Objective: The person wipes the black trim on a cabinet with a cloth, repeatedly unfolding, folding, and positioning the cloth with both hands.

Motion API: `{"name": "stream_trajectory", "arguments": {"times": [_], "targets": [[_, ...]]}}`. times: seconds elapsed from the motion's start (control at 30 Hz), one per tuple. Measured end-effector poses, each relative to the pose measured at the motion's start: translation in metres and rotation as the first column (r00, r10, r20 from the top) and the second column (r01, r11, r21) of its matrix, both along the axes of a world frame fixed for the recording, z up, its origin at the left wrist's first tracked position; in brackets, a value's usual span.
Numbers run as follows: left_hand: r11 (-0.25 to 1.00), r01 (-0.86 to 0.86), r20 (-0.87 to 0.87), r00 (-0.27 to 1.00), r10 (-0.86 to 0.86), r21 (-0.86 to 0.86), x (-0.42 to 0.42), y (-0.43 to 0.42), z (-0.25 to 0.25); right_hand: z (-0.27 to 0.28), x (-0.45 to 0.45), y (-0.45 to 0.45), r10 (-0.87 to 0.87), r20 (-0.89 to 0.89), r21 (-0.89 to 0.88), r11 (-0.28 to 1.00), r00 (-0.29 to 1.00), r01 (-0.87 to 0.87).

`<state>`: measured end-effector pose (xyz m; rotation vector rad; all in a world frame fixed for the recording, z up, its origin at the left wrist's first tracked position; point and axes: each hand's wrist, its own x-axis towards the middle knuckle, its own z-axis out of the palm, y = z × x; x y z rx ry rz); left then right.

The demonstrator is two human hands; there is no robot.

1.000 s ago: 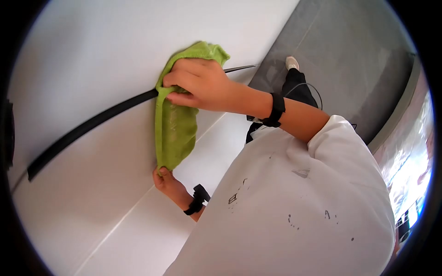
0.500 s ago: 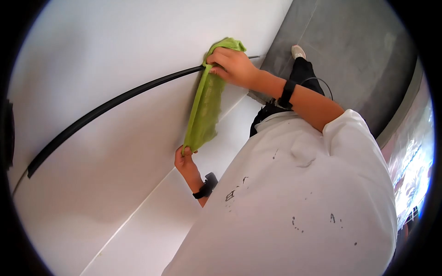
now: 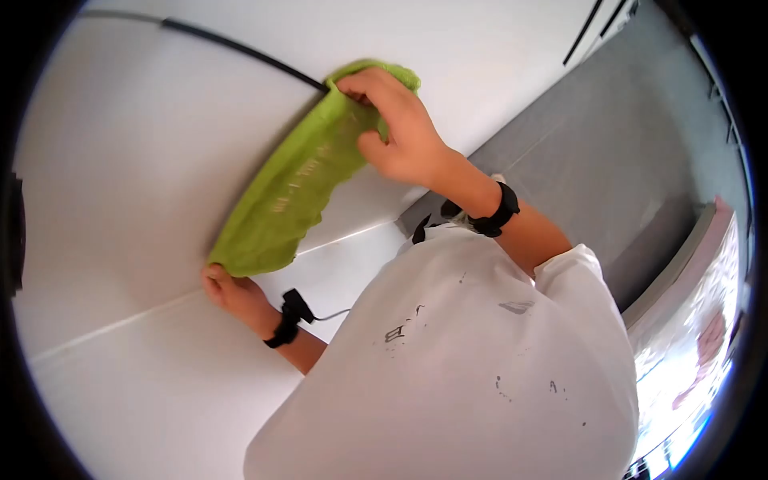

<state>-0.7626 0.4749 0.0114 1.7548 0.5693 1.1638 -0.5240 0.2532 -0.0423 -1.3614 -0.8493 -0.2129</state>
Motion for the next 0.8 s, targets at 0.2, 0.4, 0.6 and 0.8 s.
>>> {"name": "stream_trajectory", "arguments": {"times": [0.2,0.4,0.6,0.8], "targets": [[0.994,-0.084,0.144,0.987,0.074,0.067,-0.015,0.008,0.002,0.012,-0.031,0.017,0.038,-0.148,0.252,0.968,0.988,0.0],[0.992,-0.059,0.175,0.984,0.038,0.115,-0.034,0.02,-0.014,0.022,-0.02,0.024,0.074,-0.174,0.272,0.962,0.982,-0.024],[0.969,0.244,0.404,0.885,-0.232,0.022,-0.019,-0.002,-0.006,0.014,-0.015,0.039,-0.075,-0.094,0.308,0.946,0.993,0.101],[0.502,0.843,0.799,0.432,-0.418,-0.193,0.007,-0.052,-0.032,0.046,-0.027,0.031,-0.184,-0.013,0.294,0.939,0.983,0.18]]}}
